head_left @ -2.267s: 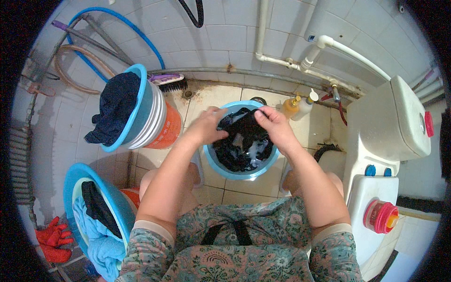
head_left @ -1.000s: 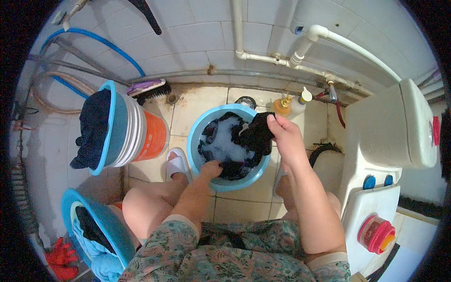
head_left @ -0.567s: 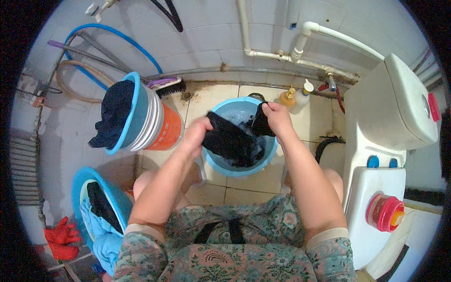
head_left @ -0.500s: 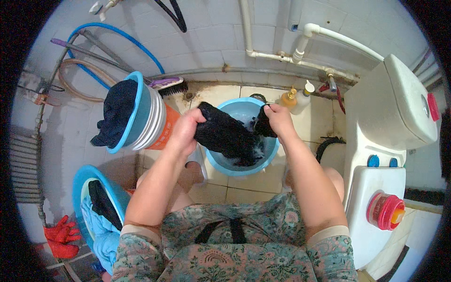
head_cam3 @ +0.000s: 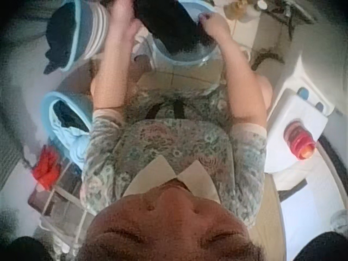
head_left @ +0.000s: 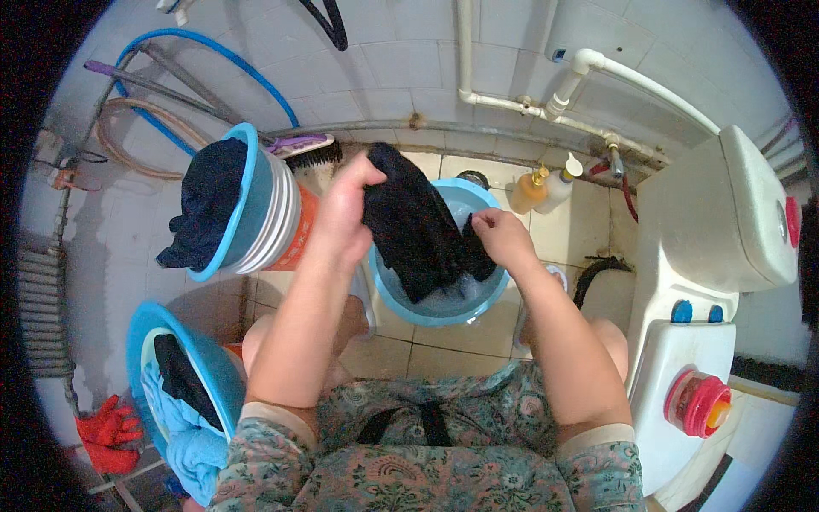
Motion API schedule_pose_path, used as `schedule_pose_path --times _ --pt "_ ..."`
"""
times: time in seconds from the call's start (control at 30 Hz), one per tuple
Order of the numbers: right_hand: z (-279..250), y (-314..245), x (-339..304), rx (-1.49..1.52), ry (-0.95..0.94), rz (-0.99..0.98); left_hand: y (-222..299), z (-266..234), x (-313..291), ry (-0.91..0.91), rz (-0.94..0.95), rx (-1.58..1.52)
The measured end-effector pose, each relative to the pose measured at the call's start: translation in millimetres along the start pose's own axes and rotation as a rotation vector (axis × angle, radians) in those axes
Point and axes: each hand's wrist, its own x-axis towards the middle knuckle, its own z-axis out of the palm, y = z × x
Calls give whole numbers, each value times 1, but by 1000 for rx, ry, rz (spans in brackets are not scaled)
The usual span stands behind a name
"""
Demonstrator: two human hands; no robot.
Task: The person sits on the floor and hand-washes a dark garment in a blue basin filled with water. They repeatedly submerge, scrub, and wring the item, then transfer it to a red basin. The person also handles a second dark garment from a nearby bucket.
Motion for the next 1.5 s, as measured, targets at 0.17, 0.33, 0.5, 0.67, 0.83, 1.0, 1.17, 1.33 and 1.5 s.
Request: schedule_pose_path --times 0.17,0.33,0.5,0.67,0.83,1.0,1.17,1.33,1.5 --pt "-5 -7 3 -12 11 -8 -149 -100 82 125 -11 841" --pt "-14 -19 -5 11 21 -50 -269 -156 107 115 -133 1631" --pt "-35 -19 -15 -13 -57 32 -302 -128 69 -191 -271 1766" --pt "-45 -13 -19 -28 -123 87 -385 -206 82 -353 -140 2002" --pt "-38 -4 -22 9 -149 23 -377 -198 141 -245 -167 1961" --pt "-29 -2 -28 -26 -174 -16 -313 -182 159 63 -92 1605" --pt "-16 15 -24 121 -161 -7 -219 -128 119 399 -348 576" --pt "1 16 -18 537 -164 260 -119 -64 53 221 -279 -210" --pt "48 80 -4 84 -359 -23 -10 13 -18 25 -151 -357"
